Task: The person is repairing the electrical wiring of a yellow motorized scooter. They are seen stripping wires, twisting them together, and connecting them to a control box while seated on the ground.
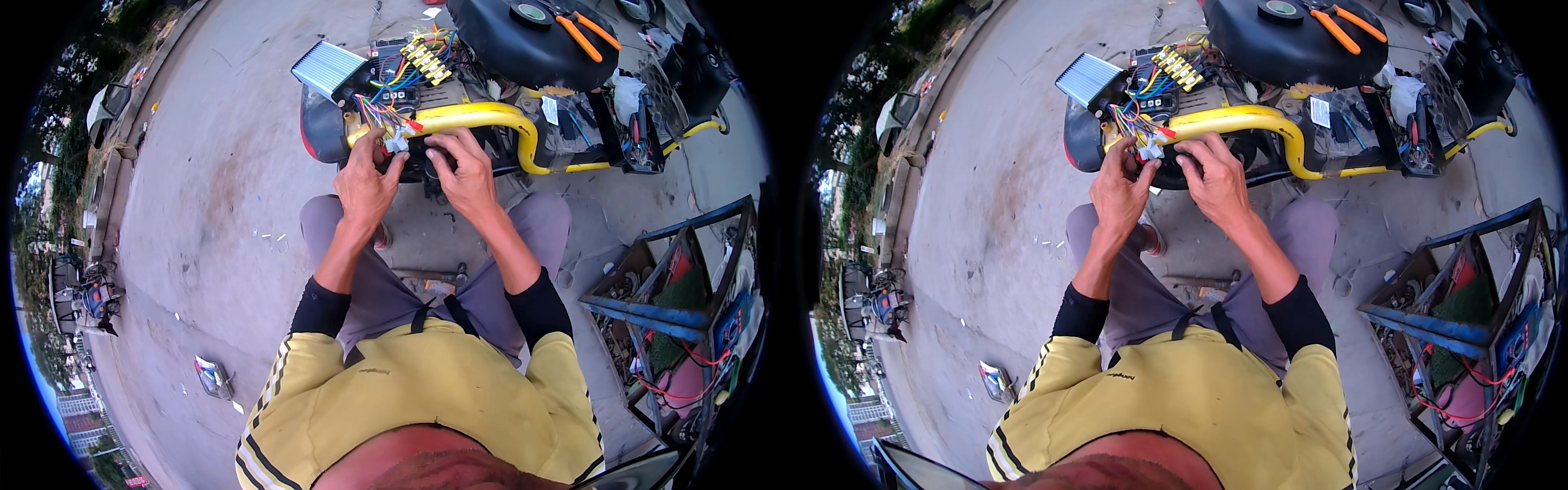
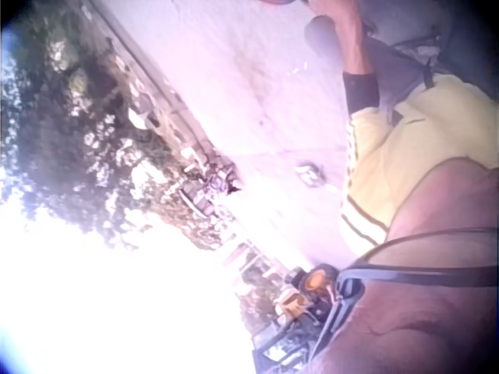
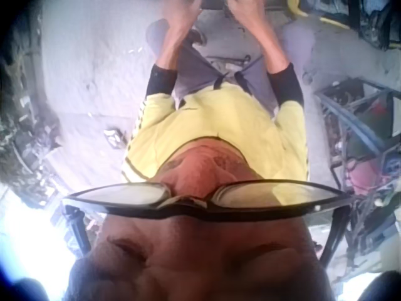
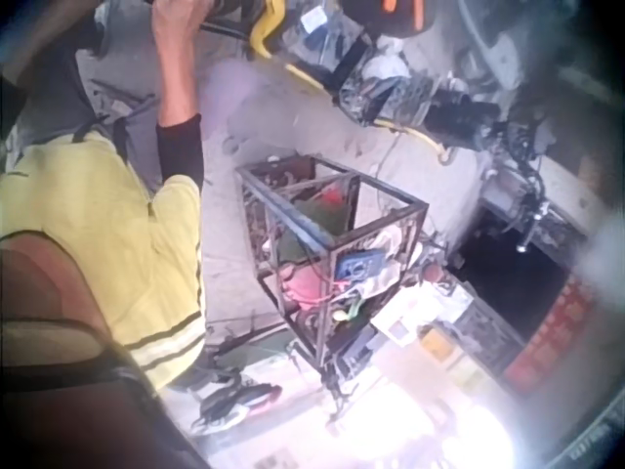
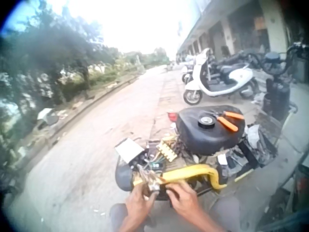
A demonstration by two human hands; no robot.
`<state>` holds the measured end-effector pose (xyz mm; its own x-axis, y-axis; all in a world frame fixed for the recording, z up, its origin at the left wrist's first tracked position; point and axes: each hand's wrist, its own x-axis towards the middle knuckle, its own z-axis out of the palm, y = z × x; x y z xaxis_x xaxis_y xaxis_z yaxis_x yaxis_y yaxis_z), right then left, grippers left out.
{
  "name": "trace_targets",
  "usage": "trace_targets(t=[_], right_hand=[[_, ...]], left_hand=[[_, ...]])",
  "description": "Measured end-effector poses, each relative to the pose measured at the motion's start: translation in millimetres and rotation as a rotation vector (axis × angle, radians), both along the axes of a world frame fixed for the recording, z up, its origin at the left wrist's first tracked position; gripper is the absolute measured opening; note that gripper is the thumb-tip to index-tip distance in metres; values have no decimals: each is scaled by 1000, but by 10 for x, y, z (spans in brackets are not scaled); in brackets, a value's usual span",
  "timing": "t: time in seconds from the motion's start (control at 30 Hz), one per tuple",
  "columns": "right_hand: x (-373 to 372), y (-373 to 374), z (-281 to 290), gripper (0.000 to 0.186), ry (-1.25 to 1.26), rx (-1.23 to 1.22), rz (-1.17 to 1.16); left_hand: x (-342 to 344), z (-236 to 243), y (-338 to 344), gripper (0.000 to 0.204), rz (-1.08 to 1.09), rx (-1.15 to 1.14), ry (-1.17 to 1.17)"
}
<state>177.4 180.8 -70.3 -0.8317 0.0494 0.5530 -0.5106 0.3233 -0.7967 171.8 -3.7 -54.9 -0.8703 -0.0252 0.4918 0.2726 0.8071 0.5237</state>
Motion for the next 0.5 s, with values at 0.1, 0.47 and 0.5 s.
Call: trace_targets(t=[0.1,0.47,0.5], right_hand=[[-247,-115,42,26,32,167,-94],[-428,-91,-67,16,266,265,-6],[-441,-61,-77,18,292,246,-54]], left_hand=[[-71,75,48,49,7,-92,57],[-151,276,-73,39,-171,-350,71],[-162,266,-86,32,-160,-359,91]])
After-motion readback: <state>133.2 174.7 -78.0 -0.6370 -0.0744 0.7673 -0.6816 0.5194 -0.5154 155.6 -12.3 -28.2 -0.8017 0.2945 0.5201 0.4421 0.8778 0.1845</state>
